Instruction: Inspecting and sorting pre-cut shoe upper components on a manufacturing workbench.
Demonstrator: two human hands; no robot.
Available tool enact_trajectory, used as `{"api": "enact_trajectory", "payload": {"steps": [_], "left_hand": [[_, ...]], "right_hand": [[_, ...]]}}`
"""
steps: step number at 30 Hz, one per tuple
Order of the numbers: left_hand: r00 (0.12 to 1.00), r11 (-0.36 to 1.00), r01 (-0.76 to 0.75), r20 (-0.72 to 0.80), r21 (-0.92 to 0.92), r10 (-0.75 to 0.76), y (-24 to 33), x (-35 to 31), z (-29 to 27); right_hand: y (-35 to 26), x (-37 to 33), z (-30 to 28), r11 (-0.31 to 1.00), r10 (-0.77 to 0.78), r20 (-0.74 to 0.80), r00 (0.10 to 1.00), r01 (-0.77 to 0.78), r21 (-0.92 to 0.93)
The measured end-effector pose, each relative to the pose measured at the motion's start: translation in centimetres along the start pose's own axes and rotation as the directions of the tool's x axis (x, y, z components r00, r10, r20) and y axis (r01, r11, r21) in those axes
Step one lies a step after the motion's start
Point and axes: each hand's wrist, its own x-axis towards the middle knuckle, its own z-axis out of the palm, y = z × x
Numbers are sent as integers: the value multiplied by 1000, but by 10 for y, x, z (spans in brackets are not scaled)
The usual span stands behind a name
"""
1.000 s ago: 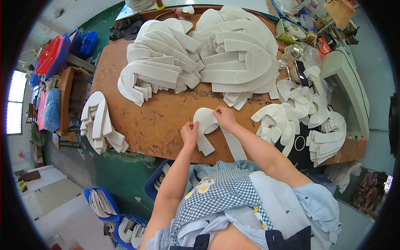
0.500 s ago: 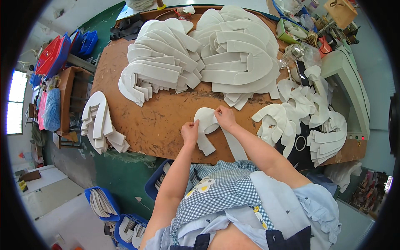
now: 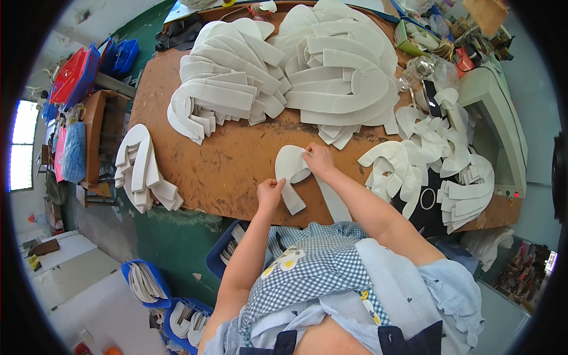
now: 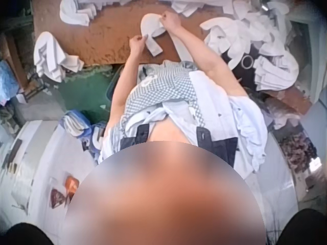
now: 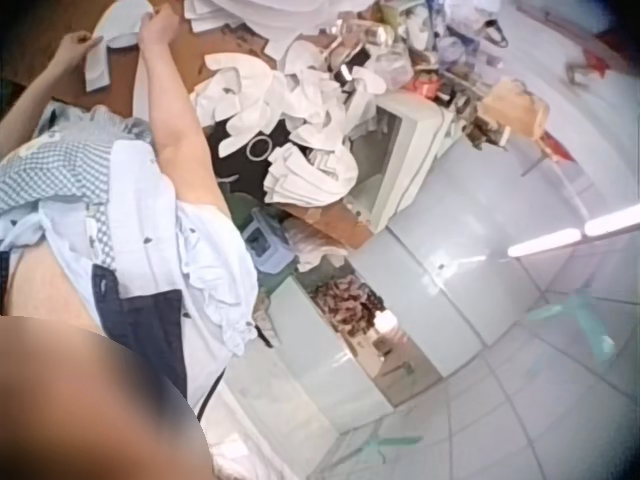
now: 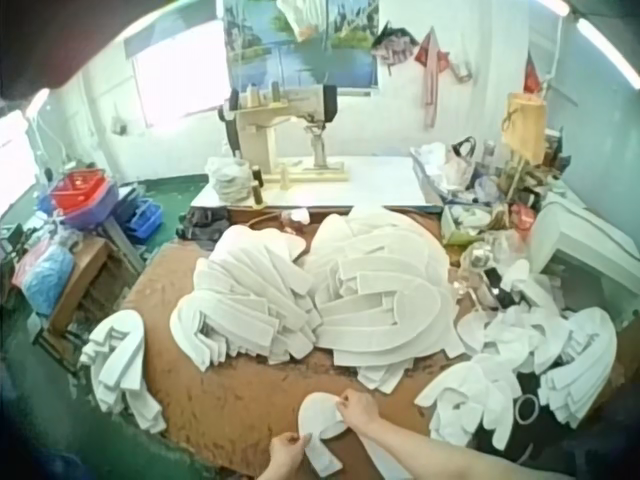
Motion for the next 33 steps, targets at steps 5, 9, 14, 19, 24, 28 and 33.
{"api": "enact_trajectory", "payload": {"steps": [5, 9, 14, 19, 24, 28, 33], "left_hand": [[966, 901, 248, 165, -356, -200, -15, -21, -4], [970, 910, 236, 139, -342, -200, -15, -27, -5], [978, 929, 206, 100, -307, -183, -15, -28, -3], [982, 953, 189, 36, -236, -186, -7, -31, -4], [998, 915, 42, -52, 400, -23, 34, -42, -6], [800, 726, -586, 113, 360, 590, 36, -21, 19], [618, 459, -782, 433, 421, 656, 30, -8, 35]], "right_hand": [[-2, -2, -3, 999, 18, 32, 999, -16, -40], [-5, -4, -6, 999, 38, 57, 998, -36, -36], [-7, -6, -7, 999, 33, 66, 997, -31, -38], [-8, -4, -6, 998, 20, 73, 997, -17, -53], [4, -2, -3, 998, 3, 53, 999, 1, -70], [5, 1, -1, 998, 0, 53, 999, 4, -69], [12, -14, -18, 997, 30, 107, 994, -37, 64]]}}
